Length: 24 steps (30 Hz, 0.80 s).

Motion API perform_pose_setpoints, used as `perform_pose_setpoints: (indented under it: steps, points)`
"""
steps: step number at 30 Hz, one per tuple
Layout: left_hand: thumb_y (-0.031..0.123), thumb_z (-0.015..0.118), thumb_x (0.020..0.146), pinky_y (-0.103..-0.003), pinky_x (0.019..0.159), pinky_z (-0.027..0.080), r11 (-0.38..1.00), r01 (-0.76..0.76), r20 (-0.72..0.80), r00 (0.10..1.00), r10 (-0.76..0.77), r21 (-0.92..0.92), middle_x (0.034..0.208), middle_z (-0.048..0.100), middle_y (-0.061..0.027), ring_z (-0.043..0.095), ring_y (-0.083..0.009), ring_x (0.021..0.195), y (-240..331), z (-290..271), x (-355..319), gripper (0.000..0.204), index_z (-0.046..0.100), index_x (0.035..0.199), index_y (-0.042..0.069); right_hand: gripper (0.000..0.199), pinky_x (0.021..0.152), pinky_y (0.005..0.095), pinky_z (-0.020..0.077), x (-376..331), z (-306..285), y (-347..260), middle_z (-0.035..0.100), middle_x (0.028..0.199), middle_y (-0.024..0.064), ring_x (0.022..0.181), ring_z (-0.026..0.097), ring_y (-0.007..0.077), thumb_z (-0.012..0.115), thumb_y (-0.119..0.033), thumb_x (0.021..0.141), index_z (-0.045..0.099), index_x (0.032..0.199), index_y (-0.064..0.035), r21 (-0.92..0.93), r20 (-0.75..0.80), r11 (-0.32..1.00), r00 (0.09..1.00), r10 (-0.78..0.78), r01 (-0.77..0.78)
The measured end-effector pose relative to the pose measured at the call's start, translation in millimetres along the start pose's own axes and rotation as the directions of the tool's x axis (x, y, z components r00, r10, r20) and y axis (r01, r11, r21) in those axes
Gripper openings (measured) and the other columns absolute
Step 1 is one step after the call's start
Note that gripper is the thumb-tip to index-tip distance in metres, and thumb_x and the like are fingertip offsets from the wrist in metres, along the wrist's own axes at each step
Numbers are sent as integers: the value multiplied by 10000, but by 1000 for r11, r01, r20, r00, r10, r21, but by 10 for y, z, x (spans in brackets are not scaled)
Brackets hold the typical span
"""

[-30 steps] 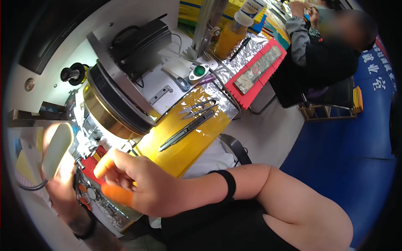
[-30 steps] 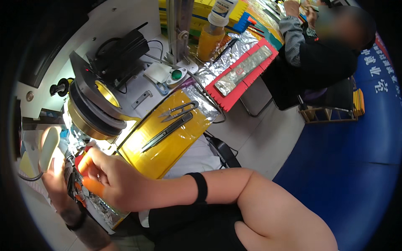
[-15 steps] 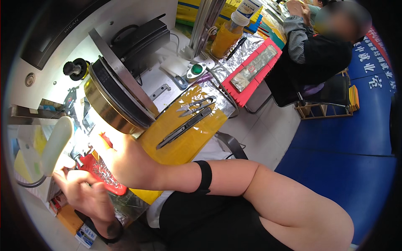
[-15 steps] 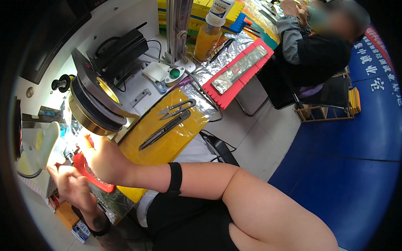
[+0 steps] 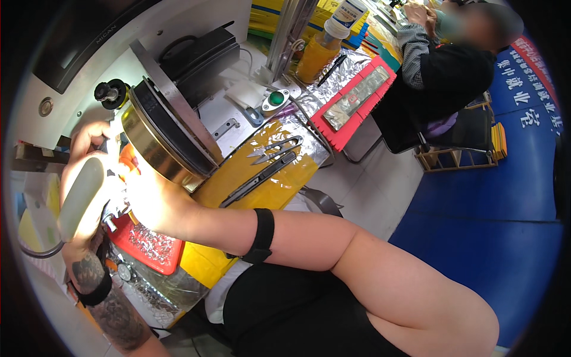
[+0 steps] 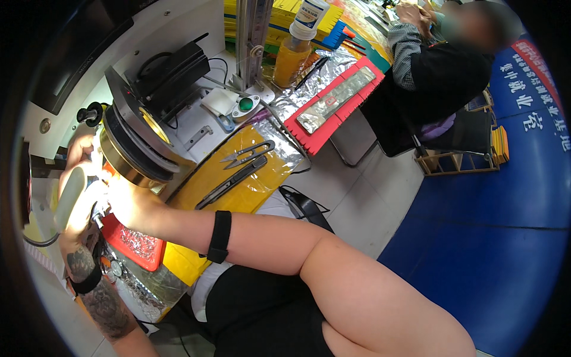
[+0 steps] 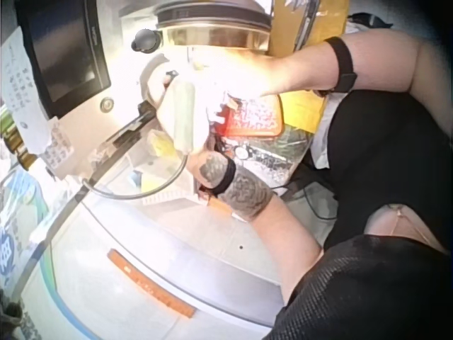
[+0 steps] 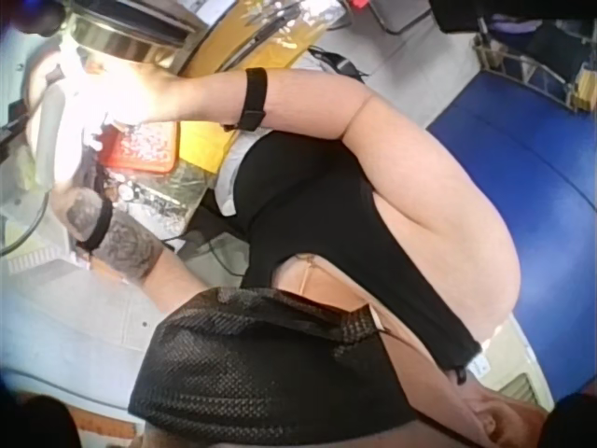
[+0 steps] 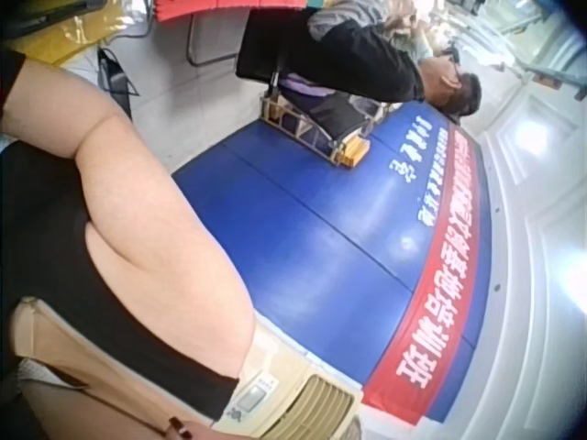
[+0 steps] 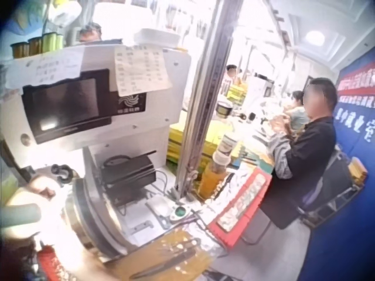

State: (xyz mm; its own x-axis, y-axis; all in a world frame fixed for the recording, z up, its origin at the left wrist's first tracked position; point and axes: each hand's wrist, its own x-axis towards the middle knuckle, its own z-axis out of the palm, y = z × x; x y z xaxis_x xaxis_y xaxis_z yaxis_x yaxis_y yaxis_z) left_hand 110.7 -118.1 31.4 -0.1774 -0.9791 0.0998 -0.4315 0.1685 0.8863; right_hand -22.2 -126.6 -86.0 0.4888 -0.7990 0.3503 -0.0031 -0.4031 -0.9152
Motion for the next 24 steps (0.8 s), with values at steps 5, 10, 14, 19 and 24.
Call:
perform_pose_setpoints:
  steps: [5,10,14,19,24]
  points:
    - [223,635,838,-303,925,396,995,2,-29,1000,-5,-102,1199,534,-145,486,-203,1037,-16,-42,-2,279,555,849,-44,308,951,445,461,5,35,-35,570,1150,227,998,598,368,477,-71,878,552,1151,50,68,-182,995,980,80,-68]
    - [205,611,874,-289,920,391,980,-81,-10,997,80,-180,1186,530,-143,480,-184,968,30,-13,-1,278,525,869,-59,172,781,396,486,-245,-314,-618,591,940,165,845,605,292,477,-99,954,544,1062,16,285,-128,917,936,326,-281]
    - [31,551,926,-346,984,392,988,-89,-268,956,120,127,1213,549,-152,529,-221,1129,82,232,-344,139,568,1026,-63,170,687,392,476,-276,-224,-627,599,795,153,757,622,281,481,-171,1000,529,980,-10,573,-213,789,889,405,-222]
    - [6,641,883,-396,1073,323,971,30,-409,910,72,237,1325,479,-229,457,-292,1268,-102,561,-871,120,617,997,-26,134,698,418,480,-221,-274,-699,603,824,180,793,616,353,493,-139,974,525,968,-8,565,-161,785,899,408,-255]
    - [-4,633,747,-523,1134,214,844,-121,-288,907,308,522,1372,411,-265,378,-390,1323,33,859,-962,154,605,897,-21,117,685,448,475,-197,-335,-710,596,831,214,806,607,401,498,-100,923,526,985,-5,477,-195,852,920,341,-215]
